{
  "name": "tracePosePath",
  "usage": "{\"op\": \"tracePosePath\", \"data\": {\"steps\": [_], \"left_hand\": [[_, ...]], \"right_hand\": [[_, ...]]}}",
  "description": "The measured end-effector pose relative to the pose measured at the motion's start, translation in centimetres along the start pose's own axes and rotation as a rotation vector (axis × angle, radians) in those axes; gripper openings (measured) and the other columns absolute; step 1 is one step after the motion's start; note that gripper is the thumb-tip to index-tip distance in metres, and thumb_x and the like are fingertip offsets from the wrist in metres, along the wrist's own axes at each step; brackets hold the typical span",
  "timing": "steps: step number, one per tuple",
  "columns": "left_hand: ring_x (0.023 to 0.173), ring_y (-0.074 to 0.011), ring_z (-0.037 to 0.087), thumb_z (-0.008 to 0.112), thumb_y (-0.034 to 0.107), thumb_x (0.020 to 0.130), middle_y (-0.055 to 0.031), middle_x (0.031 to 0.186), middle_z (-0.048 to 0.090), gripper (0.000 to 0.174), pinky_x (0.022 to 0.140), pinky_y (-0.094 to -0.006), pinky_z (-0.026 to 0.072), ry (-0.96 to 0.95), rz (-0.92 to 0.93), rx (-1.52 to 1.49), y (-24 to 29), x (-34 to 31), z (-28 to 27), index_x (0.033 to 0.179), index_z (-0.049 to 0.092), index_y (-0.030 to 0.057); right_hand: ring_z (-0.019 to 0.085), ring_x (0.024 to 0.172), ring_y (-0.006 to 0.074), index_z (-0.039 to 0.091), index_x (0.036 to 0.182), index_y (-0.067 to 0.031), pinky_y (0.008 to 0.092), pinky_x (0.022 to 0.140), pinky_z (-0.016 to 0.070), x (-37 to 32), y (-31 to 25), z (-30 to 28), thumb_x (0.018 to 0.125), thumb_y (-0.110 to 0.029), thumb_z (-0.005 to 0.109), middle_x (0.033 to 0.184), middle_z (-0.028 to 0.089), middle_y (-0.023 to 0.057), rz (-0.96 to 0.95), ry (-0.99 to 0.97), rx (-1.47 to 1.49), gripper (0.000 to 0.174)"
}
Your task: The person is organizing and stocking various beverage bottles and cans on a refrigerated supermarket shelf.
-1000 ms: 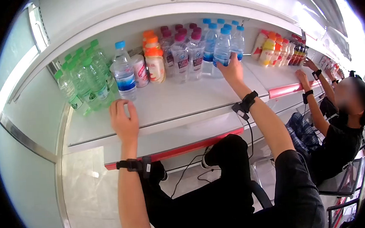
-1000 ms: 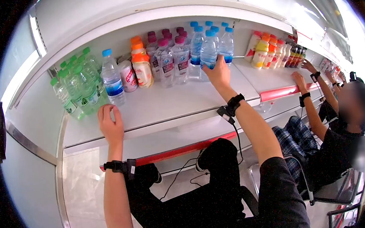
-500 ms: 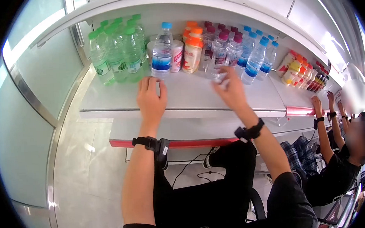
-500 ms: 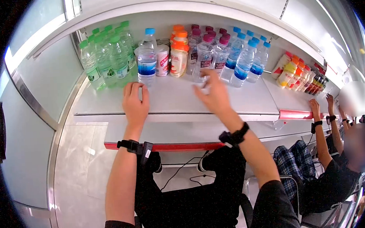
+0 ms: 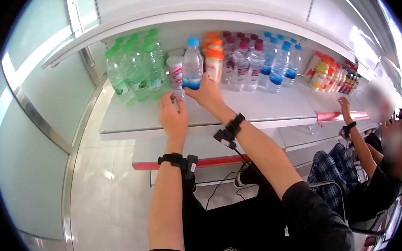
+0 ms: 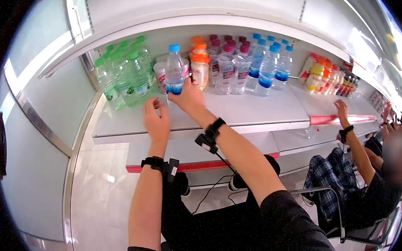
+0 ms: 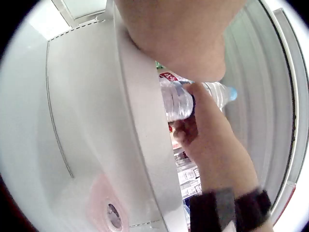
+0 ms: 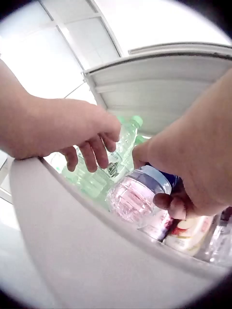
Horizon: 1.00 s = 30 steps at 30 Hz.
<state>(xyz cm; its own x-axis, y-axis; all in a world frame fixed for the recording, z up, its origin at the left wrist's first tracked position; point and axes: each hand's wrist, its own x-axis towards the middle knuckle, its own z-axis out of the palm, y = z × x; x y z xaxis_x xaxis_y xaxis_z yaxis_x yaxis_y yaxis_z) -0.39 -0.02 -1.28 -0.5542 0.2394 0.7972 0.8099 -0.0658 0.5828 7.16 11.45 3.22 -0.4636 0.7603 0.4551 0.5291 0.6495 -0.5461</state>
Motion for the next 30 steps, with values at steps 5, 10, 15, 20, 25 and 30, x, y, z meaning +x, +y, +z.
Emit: {"op": "tracePosePath", "data": {"steps": [5, 10, 15, 20, 25, 30], "left_hand": [[0.086, -0.0261, 0.062, 0.061, 0.015, 0.092, -0.0112, 0.095, 0.064, 0.022, 0.073, -0.0390, 0.0504, 0.019, 0.030, 0.020, -0.5, 0.0, 0.1, 0.110, 0.061, 0.0032], [0.089, -0.0282, 0.062, 0.060, 0.014, 0.091, -0.0114, 0.097, 0.064, 0.023, 0.078, -0.0412, 0.0495, -0.020, -0.013, -0.003, 0.1, -0.1, -0.2, 0.111, 0.059, 0.0034], [0.089, -0.0274, 0.062, 0.059, 0.014, 0.092, -0.0113, 0.096, 0.064, 0.022, 0.078, -0.0406, 0.0496, -0.020, 0.005, 0.008, 0.7, 0.0, -0.3, 0.111, 0.060, 0.0036], [0.091, -0.0282, 0.062, 0.058, 0.012, 0.091, -0.0115, 0.098, 0.064, 0.023, 0.081, -0.0411, 0.0489, -0.066, 0.042, 0.079, 0.2, 0.1, -0.3, 0.112, 0.059, 0.0024], [0.092, -0.0292, 0.061, 0.057, 0.009, 0.090, -0.0127, 0.098, 0.064, 0.025, 0.083, -0.0408, 0.0484, -0.090, 0.031, 0.034, 0.2, -0.2, -0.4, 0.113, 0.059, 0.0014], [0.092, -0.0292, 0.061, 0.056, 0.009, 0.090, -0.0133, 0.098, 0.064, 0.024, 0.083, -0.0404, 0.0481, -0.104, 0.003, 0.004, -0.2, -0.2, 0.0, 0.113, 0.059, 0.0009]], "right_hand": [[0.068, 0.089, 0.0432, 0.052, 0.116, 0.0043, 0.0460, 0.079, 0.0551, -6.8, 5.3, -9.7, 0.073, -0.037, 0.079, 0.095, 0.069, 0.0277, 0.013, 0.099, -0.021, 0.065], [0.067, 0.091, 0.0429, 0.049, 0.121, 0.0029, 0.0478, 0.077, 0.0550, -9.4, 18.2, -18.6, 0.073, -0.039, 0.080, 0.099, 0.067, 0.0272, -0.097, 0.406, -0.170, 0.071], [0.069, 0.082, 0.0404, 0.052, 0.116, 0.0022, 0.0462, 0.072, 0.0566, -6.6, 28.1, -23.9, 0.074, -0.041, 0.078, 0.090, 0.069, 0.0251, 0.359, 0.425, -0.111, 0.065], [0.070, 0.069, 0.0336, 0.053, 0.114, 0.0026, 0.0425, 0.061, 0.0568, -3.8, 25.6, -23.9, 0.075, -0.044, 0.077, 0.087, 0.070, 0.0232, 0.378, 0.307, -0.081, 0.065], [0.068, 0.089, 0.0405, 0.051, 0.117, 0.0023, 0.0469, 0.077, 0.0544, -1.0, 27.0, -21.3, 0.074, -0.047, 0.075, 0.096, 0.069, 0.0259, 0.279, 0.306, -0.163, 0.070], [0.070, 0.073, 0.0331, 0.052, 0.120, -0.0005, 0.0420, 0.068, 0.0551, 0.0, 28.1, -21.1, 0.077, -0.045, 0.074, 0.092, 0.070, 0.0212, 0.281, 0.309, -0.209, 0.066]]}}
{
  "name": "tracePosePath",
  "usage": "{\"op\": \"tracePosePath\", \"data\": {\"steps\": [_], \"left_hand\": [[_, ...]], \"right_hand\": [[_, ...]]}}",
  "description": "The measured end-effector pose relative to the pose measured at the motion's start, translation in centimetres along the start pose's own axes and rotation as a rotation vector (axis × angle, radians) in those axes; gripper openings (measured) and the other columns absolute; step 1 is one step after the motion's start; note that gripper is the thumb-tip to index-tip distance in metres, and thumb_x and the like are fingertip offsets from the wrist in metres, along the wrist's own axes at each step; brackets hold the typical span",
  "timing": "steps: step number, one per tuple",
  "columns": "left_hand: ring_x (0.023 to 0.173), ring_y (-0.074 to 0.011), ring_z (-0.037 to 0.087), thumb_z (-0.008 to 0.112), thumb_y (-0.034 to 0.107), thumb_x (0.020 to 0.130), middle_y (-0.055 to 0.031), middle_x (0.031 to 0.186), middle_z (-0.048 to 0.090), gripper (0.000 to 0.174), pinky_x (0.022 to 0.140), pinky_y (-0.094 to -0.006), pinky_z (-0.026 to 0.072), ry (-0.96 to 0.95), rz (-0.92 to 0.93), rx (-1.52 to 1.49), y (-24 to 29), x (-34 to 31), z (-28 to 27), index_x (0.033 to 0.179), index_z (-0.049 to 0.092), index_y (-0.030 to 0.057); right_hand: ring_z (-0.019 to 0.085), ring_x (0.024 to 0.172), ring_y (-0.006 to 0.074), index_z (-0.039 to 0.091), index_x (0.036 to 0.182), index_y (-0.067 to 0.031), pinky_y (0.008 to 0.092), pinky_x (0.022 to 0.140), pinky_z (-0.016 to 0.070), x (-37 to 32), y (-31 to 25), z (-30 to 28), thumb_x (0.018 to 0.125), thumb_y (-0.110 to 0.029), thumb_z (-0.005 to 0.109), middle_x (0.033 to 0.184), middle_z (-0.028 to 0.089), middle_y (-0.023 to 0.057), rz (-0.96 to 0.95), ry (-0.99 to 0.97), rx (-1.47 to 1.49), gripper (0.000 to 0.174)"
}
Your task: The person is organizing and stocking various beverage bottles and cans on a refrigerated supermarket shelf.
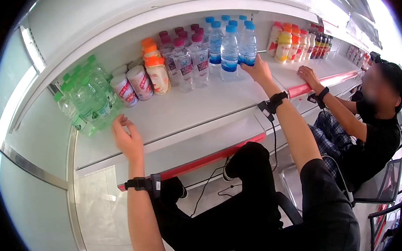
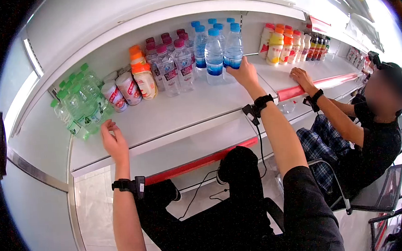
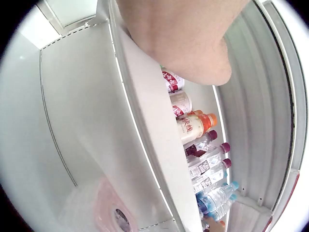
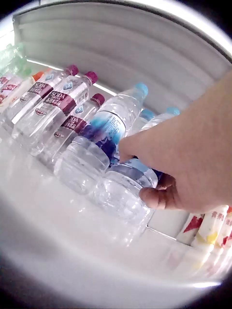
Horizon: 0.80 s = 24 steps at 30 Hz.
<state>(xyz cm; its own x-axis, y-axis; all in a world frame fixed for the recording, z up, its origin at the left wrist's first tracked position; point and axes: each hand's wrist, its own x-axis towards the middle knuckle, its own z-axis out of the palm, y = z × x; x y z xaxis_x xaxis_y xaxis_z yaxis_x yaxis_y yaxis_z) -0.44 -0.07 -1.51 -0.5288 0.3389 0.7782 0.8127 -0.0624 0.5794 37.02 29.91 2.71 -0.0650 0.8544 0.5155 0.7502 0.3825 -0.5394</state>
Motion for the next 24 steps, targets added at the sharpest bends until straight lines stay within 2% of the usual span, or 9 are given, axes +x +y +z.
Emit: {"op": "tracePosePath", "data": {"steps": [4, 6, 7, 9, 10, 12, 15, 22, 24], "left_hand": [[0.091, -0.0293, 0.061, 0.056, 0.010, 0.091, -0.0132, 0.096, 0.063, 0.023, 0.083, -0.0409, 0.0477, -0.004, 0.020, 0.034, 0.4, 0.2, -0.2, 0.112, 0.059, 0.0008], [0.090, -0.0293, 0.061, 0.056, 0.011, 0.092, -0.0132, 0.096, 0.063, 0.023, 0.084, -0.0411, 0.0475, -0.014, 0.020, 0.050, 0.5, 0.2, -0.3, 0.112, 0.059, 0.0007], [0.090, -0.0294, 0.061, 0.056, 0.011, 0.092, -0.0133, 0.095, 0.063, 0.023, 0.084, -0.0414, 0.0473, -0.015, 0.025, 0.052, 0.5, 0.2, -0.3, 0.112, 0.059, 0.0005], [0.091, -0.0295, 0.060, 0.056, 0.011, 0.092, -0.0134, 0.095, 0.063, 0.023, 0.084, -0.0416, 0.0471, -0.013, 0.037, 0.052, 0.5, 0.3, -0.3, 0.112, 0.059, 0.0002], [0.090, -0.0296, 0.060, 0.056, 0.012, 0.093, -0.0134, 0.095, 0.063, 0.022, 0.083, -0.0416, 0.0470, -0.016, 0.029, 0.065, 0.5, 0.3, -0.2, 0.112, 0.059, 0.0000], [0.090, -0.0297, 0.060, 0.056, 0.012, 0.093, -0.0135, 0.095, 0.062, 0.022, 0.083, -0.0416, 0.0469, -0.015, 0.025, 0.083, 0.4, 0.3, -0.3, 0.111, 0.059, -0.0002], [0.089, -0.0302, 0.060, 0.057, 0.012, 0.093, -0.0138, 0.095, 0.063, 0.023, 0.083, -0.0414, 0.0471, -0.005, 0.069, 0.059, -0.1, 0.2, -0.1, 0.112, 0.059, -0.0004], [0.089, -0.0241, 0.062, 0.058, 0.013, 0.094, -0.0116, 0.099, 0.064, 0.025, 0.067, -0.0326, 0.0463, -0.006, 0.044, 0.045, -0.3, 0.0, -0.1, 0.116, 0.060, 0.0012], [0.089, -0.0228, 0.062, 0.057, 0.013, 0.095, -0.0111, 0.100, 0.064, 0.025, 0.064, -0.0308, 0.0454, -0.015, 0.051, 0.057, -0.2, 0.0, -0.1, 0.117, 0.060, 0.0014]], "right_hand": [[0.070, 0.081, 0.0350, 0.052, 0.120, 0.0006, 0.0434, 0.074, 0.0549, 0.2, -0.2, 0.0, 0.077, -0.045, 0.074, 0.095, 0.070, 0.0226, -0.007, 0.008, 0.019, 0.066], [0.065, 0.101, 0.0427, 0.047, 0.122, 0.0053, 0.0466, 0.088, 0.0517, 0.3, -0.4, -0.1, 0.075, -0.047, 0.076, 0.106, 0.067, 0.0282, -0.010, -0.044, 0.050, 0.076], [0.065, 0.101, 0.0427, 0.047, 0.122, 0.0053, 0.0466, 0.088, 0.0517, 0.2, -0.5, -0.2, 0.075, -0.047, 0.076, 0.106, 0.067, 0.0282, -0.009, -0.040, 0.054, 0.076], [0.061, 0.112, 0.0413, 0.043, 0.130, 0.0054, 0.0454, 0.094, 0.0492, -0.4, -0.6, -0.2, 0.076, -0.047, 0.076, 0.121, 0.061, 0.0290, 0.006, -0.062, 0.098, 0.082], [0.061, 0.112, 0.0413, 0.043, 0.130, 0.0054, 0.0454, 0.094, 0.0492, -0.8, -0.5, -0.3, 0.076, -0.047, 0.076, 0.121, 0.061, 0.0290, 0.006, -0.058, 0.102, 0.082], [0.054, 0.122, 0.0397, 0.038, 0.138, 0.0044, 0.0439, 0.100, 0.0454, -1.6, 0.0, -0.3, 0.077, -0.046, 0.076, 0.134, 0.052, 0.0281, -0.079, -0.071, 0.119, 0.087], [0.051, 0.126, 0.0389, 0.035, 0.142, 0.0037, 0.0426, 0.103, 0.0437, -3.0, 0.3, 0.4, 0.078, -0.044, 0.076, 0.137, 0.050, 0.0269, -0.108, 0.032, 0.130, 0.090], [0.052, 0.124, 0.0383, 0.035, 0.142, 0.0011, 0.0432, 0.102, 0.0447, -3.0, 0.3, -0.2, 0.076, -0.038, 0.077, 0.137, 0.051, 0.0242, -0.105, -0.012, 0.158, 0.088], [0.055, 0.121, 0.0383, 0.035, 0.143, -0.0014, 0.0442, 0.098, 0.0472, -3.2, 0.2, -0.5, 0.075, -0.036, 0.076, 0.137, 0.050, 0.0220, -0.095, -0.009, 0.109, 0.087]]}}
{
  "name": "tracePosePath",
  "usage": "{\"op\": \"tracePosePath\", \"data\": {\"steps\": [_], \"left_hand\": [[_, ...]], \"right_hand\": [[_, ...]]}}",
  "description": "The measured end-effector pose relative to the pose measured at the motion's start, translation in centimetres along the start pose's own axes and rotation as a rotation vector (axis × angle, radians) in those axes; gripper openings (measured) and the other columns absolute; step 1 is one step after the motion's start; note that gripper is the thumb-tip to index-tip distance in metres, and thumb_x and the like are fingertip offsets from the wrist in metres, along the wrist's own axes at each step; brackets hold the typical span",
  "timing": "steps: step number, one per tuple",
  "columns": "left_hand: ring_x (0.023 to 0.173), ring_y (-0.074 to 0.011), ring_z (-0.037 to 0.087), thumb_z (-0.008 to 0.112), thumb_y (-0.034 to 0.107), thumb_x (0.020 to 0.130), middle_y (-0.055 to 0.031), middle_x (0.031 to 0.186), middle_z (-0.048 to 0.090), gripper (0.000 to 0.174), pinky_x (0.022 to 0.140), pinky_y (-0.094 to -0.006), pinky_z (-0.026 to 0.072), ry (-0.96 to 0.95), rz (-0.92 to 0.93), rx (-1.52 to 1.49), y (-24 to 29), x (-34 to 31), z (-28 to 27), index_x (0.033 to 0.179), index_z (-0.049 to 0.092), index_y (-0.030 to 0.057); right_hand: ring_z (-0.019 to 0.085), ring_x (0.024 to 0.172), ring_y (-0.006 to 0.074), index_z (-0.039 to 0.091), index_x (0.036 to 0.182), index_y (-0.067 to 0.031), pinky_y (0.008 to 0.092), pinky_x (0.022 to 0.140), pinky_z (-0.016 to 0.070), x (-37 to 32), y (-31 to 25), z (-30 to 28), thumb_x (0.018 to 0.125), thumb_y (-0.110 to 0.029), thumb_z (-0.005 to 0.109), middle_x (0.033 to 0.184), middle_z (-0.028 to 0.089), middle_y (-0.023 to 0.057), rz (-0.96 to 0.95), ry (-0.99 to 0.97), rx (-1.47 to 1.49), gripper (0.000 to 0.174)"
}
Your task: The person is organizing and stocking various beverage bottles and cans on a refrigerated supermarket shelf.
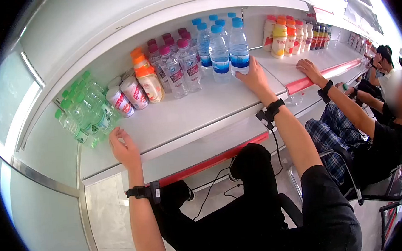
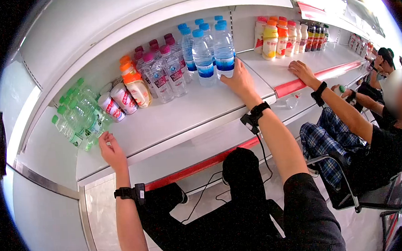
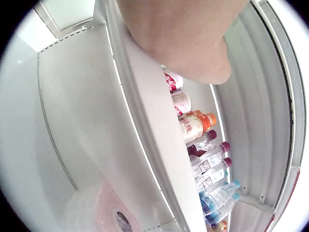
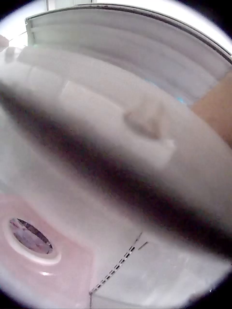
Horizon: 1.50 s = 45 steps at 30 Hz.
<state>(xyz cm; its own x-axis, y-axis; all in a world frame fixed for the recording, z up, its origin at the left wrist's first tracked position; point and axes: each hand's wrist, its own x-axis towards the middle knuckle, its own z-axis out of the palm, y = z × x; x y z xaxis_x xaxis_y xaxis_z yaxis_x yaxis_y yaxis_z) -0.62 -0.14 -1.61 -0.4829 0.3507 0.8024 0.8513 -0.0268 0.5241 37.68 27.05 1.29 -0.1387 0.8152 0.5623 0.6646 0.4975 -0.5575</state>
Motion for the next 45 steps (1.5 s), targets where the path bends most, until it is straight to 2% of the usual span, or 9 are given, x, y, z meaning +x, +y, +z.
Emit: {"op": "tracePosePath", "data": {"steps": [3, 6, 14, 23, 28, 30, 36, 39, 45], "left_hand": [[0.089, -0.0225, 0.061, 0.057, 0.013, 0.095, -0.0113, 0.100, 0.064, 0.025, 0.062, -0.0304, 0.0449, 0.017, -0.009, -0.029, 0.2, -0.1, 0.1, 0.117, 0.059, 0.0013], [0.088, -0.0222, 0.061, 0.057, 0.014, 0.095, -0.0112, 0.101, 0.064, 0.025, 0.062, -0.0304, 0.0448, 0.017, 0.007, -0.016, 0.2, 0.0, 0.2, 0.116, 0.059, 0.0011], [0.091, -0.0281, 0.060, 0.057, 0.013, 0.094, -0.0131, 0.095, 0.062, 0.021, 0.080, -0.0391, 0.0465, -0.023, 0.006, 0.028, 0.5, 0.1, 0.1, 0.110, 0.060, 0.0003], [0.091, -0.0290, 0.060, 0.058, 0.013, 0.093, -0.0133, 0.095, 0.062, 0.021, 0.084, -0.0403, 0.0465, -0.015, 0.027, 0.053, 0.2, 0.1, 0.1, 0.110, 0.060, 0.0004], [0.091, -0.0290, 0.060, 0.059, 0.012, 0.093, -0.0132, 0.094, 0.061, 0.020, 0.084, -0.0403, 0.0465, 0.005, 0.035, 0.059, 0.3, 0.0, 0.1, 0.109, 0.060, 0.0003], [0.090, -0.0290, 0.060, 0.059, 0.012, 0.092, -0.0132, 0.094, 0.061, 0.020, 0.084, -0.0403, 0.0464, 0.013, 0.041, 0.044, 0.3, 0.1, 0.1, 0.109, 0.060, 0.0003], [0.091, -0.0286, 0.060, 0.058, 0.012, 0.093, -0.0134, 0.094, 0.062, 0.020, 0.083, -0.0407, 0.0468, 0.001, 0.028, 0.061, 0.5, 0.0, 0.1, 0.109, 0.060, 0.0001], [0.091, -0.0276, 0.060, 0.058, 0.012, 0.093, -0.0123, 0.095, 0.062, 0.020, 0.078, -0.0391, 0.0468, 0.015, 0.079, 0.071, 0.5, 0.0, 0.0, 0.109, 0.060, 0.0008], [0.090, -0.0249, 0.059, 0.058, 0.013, 0.094, -0.0094, 0.097, 0.062, 0.020, 0.068, -0.0352, 0.0438, 0.009, 0.045, 0.070, 0.5, -0.1, 0.1, 0.110, 0.061, 0.0026]], "right_hand": [[0.057, 0.116, 0.0385, 0.035, 0.143, -0.0025, 0.0453, 0.093, 0.0500, -0.5, -0.2, -0.1, 0.073, -0.035, 0.075, 0.137, 0.049, 0.0210, -0.010, 0.025, -0.062, 0.087], [0.056, 0.118, 0.0393, 0.038, 0.140, -0.0027, 0.0454, 0.095, 0.0483, -0.7, -0.4, 0.2, 0.074, -0.033, 0.076, 0.133, 0.052, 0.0210, -0.011, 0.061, -0.053, 0.081], [0.055, 0.118, 0.0408, 0.036, 0.141, -0.0029, 0.0467, 0.095, 0.0482, -0.4, 0.4, 0.6, 0.077, -0.034, 0.073, 0.135, 0.050, 0.0232, -0.015, 0.046, -0.023, 0.080], [0.058, 0.114, 0.0420, 0.029, 0.145, -0.0019, 0.0478, 0.092, 0.0507, -0.1, 0.6, 0.8, 0.077, -0.036, 0.074, 0.136, 0.048, 0.0248, 0.002, 0.028, -0.051, 0.088], [0.057, 0.115, 0.0429, 0.029, 0.146, -0.0017, 0.0482, 0.094, 0.0495, 0.0, 1.1, 1.6, 0.079, -0.038, 0.073, 0.136, 0.047, 0.0255, -0.021, 0.076, -0.026, 0.088], [0.056, 0.116, 0.0436, 0.029, 0.146, -0.0013, 0.0480, 0.096, 0.0480, -0.1, 1.1, 1.7, 0.081, -0.042, 0.071, 0.135, 0.047, 0.0263, -0.058, 0.158, 0.007, 0.087], [0.055, 0.116, 0.0443, 0.034, 0.141, -0.0009, 0.0489, 0.095, 0.0473, -0.4, 0.7, 1.1, 0.085, -0.047, 0.067, 0.134, 0.048, 0.0269, -0.031, 0.143, 0.007, 0.079], [0.055, 0.116, 0.0442, 0.036, 0.140, -0.0009, 0.0496, 0.094, 0.0474, -0.2, 0.9, 1.2, 0.086, -0.048, 0.066, 0.131, 0.050, 0.0263, -0.026, 0.176, 0.031, 0.078], [0.052, 0.120, 0.0417, 0.038, 0.138, -0.0004, 0.0479, 0.096, 0.0463, -0.2, 0.8, 1.1, 0.085, -0.047, 0.068, 0.129, 0.053, 0.0248, -0.009, 0.194, 0.014, 0.077]]}}
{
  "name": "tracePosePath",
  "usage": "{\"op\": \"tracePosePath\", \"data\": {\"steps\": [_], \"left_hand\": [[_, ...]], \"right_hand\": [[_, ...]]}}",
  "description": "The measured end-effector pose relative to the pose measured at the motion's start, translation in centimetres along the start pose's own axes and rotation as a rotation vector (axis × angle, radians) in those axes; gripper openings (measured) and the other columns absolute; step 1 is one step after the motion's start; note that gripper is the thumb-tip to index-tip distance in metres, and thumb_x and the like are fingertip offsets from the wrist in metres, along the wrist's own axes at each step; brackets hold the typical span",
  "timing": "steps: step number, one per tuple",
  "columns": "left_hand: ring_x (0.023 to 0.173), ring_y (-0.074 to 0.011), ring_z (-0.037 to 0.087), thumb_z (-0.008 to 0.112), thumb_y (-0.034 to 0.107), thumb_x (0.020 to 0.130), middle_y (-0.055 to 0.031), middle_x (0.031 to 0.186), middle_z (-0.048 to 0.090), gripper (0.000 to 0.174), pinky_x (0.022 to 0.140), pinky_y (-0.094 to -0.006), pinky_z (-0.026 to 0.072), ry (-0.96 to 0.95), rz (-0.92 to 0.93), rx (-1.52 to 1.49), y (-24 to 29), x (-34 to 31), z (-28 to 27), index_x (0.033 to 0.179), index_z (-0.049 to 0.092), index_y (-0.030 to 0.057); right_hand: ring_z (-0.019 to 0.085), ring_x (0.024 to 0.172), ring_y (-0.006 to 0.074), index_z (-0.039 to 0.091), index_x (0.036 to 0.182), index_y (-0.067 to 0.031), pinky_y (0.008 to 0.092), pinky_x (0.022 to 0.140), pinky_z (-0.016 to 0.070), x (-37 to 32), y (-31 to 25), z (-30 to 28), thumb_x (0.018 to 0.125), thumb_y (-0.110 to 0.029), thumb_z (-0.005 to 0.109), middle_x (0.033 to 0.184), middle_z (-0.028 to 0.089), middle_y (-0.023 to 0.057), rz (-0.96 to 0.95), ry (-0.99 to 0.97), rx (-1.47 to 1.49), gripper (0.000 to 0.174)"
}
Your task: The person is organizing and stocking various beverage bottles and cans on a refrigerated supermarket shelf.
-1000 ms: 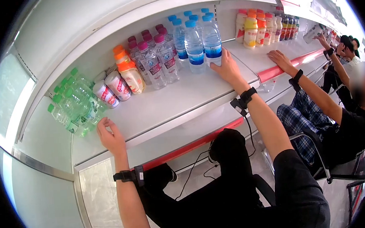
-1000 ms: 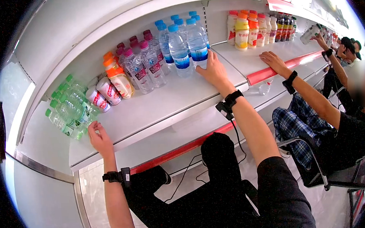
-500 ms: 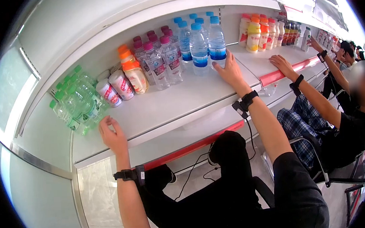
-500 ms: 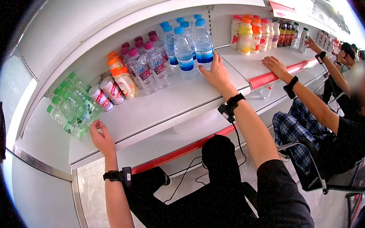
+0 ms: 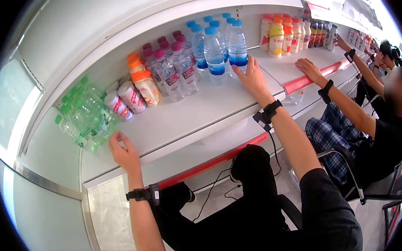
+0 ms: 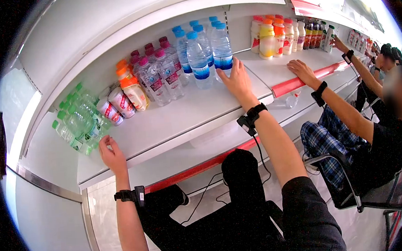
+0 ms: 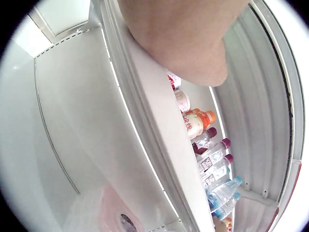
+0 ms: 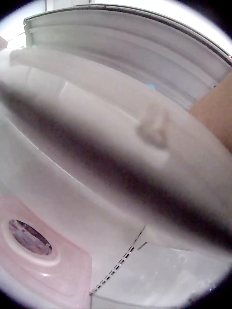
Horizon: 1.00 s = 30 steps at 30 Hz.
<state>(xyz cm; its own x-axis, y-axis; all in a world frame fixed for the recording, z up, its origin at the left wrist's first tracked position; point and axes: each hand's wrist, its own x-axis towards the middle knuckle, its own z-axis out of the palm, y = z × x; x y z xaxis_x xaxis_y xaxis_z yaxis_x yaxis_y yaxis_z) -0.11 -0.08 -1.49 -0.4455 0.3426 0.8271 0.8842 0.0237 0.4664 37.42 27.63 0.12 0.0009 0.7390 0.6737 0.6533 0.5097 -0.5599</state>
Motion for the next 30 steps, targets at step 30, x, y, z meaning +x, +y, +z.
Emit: {"op": "tracePosePath", "data": {"steps": [30], "left_hand": [[0.089, -0.0278, 0.059, 0.056, 0.011, 0.094, -0.0114, 0.093, 0.061, 0.018, 0.072, -0.0376, 0.0456, 0.009, 0.032, -0.005, 0.41, 0.02, -0.26, 0.108, 0.061, 0.0010]], "right_hand": [[0.054, 0.115, 0.0415, 0.046, 0.128, 0.0052, 0.0455, 0.100, 0.0436, 0.24, 0.23, -0.30, 0.072, -0.022, 0.077, 0.118, 0.059, 0.0264, -0.063, -0.032, 0.095, 0.070]]}}
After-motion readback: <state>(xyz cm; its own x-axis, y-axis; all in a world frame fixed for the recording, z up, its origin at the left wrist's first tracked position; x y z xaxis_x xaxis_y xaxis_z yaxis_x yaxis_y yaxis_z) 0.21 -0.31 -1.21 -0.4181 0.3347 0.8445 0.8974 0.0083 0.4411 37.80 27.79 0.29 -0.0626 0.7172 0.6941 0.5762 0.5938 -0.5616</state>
